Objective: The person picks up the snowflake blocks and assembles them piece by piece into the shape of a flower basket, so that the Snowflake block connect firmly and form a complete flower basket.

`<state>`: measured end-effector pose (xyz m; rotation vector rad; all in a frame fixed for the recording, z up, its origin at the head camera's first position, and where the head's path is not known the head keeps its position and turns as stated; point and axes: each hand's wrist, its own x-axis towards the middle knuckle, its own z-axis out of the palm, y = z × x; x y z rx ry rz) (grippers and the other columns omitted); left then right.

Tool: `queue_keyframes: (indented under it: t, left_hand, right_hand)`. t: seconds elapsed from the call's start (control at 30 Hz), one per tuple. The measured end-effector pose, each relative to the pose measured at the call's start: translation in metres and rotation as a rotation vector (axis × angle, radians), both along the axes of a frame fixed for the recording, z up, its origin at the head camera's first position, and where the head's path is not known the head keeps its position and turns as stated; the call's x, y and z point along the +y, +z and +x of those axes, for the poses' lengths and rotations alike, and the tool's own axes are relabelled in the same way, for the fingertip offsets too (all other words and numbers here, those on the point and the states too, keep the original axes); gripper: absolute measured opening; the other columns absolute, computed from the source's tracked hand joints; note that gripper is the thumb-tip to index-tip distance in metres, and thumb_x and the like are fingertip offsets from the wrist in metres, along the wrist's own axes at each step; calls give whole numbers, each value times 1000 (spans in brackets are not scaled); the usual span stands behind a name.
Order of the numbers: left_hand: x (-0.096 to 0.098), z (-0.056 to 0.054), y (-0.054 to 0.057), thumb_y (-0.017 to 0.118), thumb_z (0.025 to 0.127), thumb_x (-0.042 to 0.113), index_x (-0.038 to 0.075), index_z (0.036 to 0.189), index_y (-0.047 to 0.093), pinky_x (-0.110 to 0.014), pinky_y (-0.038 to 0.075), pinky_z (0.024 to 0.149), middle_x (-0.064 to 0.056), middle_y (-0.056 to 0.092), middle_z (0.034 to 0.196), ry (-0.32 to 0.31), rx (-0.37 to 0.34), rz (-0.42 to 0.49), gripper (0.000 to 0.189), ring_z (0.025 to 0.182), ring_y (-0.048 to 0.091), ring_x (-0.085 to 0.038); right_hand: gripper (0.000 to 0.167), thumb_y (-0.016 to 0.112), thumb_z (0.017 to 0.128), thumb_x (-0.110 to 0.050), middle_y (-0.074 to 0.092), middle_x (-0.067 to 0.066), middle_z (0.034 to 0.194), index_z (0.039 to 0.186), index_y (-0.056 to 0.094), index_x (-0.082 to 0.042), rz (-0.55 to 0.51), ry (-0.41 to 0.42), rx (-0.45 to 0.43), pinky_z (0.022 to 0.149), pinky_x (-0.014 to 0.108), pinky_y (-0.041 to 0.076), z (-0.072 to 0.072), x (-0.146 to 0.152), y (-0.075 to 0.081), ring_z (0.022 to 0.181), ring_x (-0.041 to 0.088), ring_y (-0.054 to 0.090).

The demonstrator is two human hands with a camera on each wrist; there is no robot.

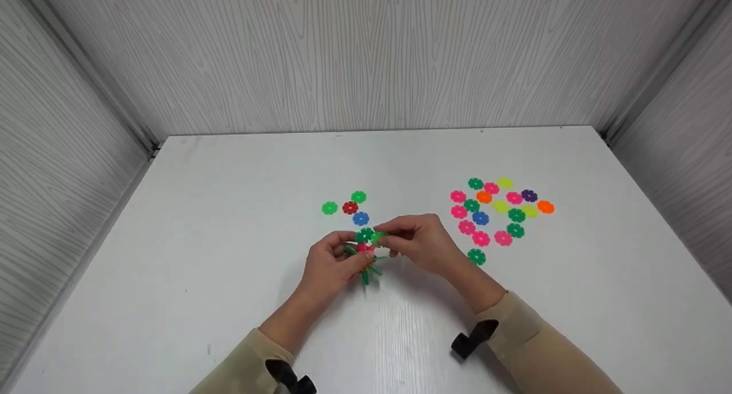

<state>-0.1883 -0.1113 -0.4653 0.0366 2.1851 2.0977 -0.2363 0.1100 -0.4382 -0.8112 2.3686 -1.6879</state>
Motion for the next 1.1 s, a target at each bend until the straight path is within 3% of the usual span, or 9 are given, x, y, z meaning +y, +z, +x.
queue_keyframes:
  t: [0.23, 0.4, 0.5, 0.6, 0.73, 0.87, 1.1]
  left_hand:
    - [1, 2, 4, 84, 94, 22, 7, 134, 60, -29, 62, 87, -10, 75, 114, -17, 19, -8, 49, 100, 73, -24]
    - [0, 2, 5, 80, 96, 22, 14, 145, 57, -29, 59, 94, -6, 72, 120, -47, 55, -75, 54, 109, 67, -24]
    - [0, 3, 4, 81, 96, 25, 14, 142, 61, -31, 57, 97, -5, 69, 124, -68, 68, -109, 51, 116, 62, -24]
    - [0, 3, 3, 81, 96, 29, 12, 134, 66, -32, 57, 97, -4, 69, 123, -67, 68, -131, 45, 117, 61, -24]
    - [-1, 1, 1, 82, 95, 27, 11, 128, 69, -31, 58, 95, -4, 70, 118, -36, 53, -150, 39, 115, 61, -24]
    - [-4, -2, -1, 79, 96, 22, 8, 125, 71, -30, 58, 93, -6, 70, 116, -12, 44, -124, 33, 114, 60, -26]
    - [-16, -11, -2, 72, 98, 20, 5, 120, 70, -26, 58, 91, -9, 67, 116, 134, 12, -40, 26, 111, 60, -26]
  right_hand:
    - [22, 79, 98, -14, 80, -1, 105, 120, 82, -14, -13, 30, 19, 75, 30, 63, -1, 0, 0, 79, 23, 74]
    - [26, 77, 100, -18, 79, -1, 112, 125, 80, -13, 35, 53, 45, 79, 30, 62, -3, 2, 4, 87, 21, 73]
    - [28, 77, 100, -24, 79, 0, 116, 126, 79, -15, 81, 44, 56, 78, 28, 59, -6, 3, 6, 91, 21, 70]
    - [28, 76, 101, -25, 78, 8, 119, 127, 79, -15, 63, 27, 42, 82, 30, 59, -12, 5, 7, 97, 24, 71]
    - [27, 73, 103, -24, 76, 13, 123, 126, 78, -12, 39, -31, 10, 90, 36, 59, -31, 4, 5, 107, 25, 72]
    - [29, 75, 101, -23, 76, 5, 121, 128, 77, -10, 118, -80, -54, 95, 38, 57, -55, -3, 0, 111, 20, 68]
    - [31, 76, 100, -17, 74, -1, 123, 130, 76, -12, 232, -39, -128, 104, 38, 54, -81, -23, -11, 117, 22, 64]
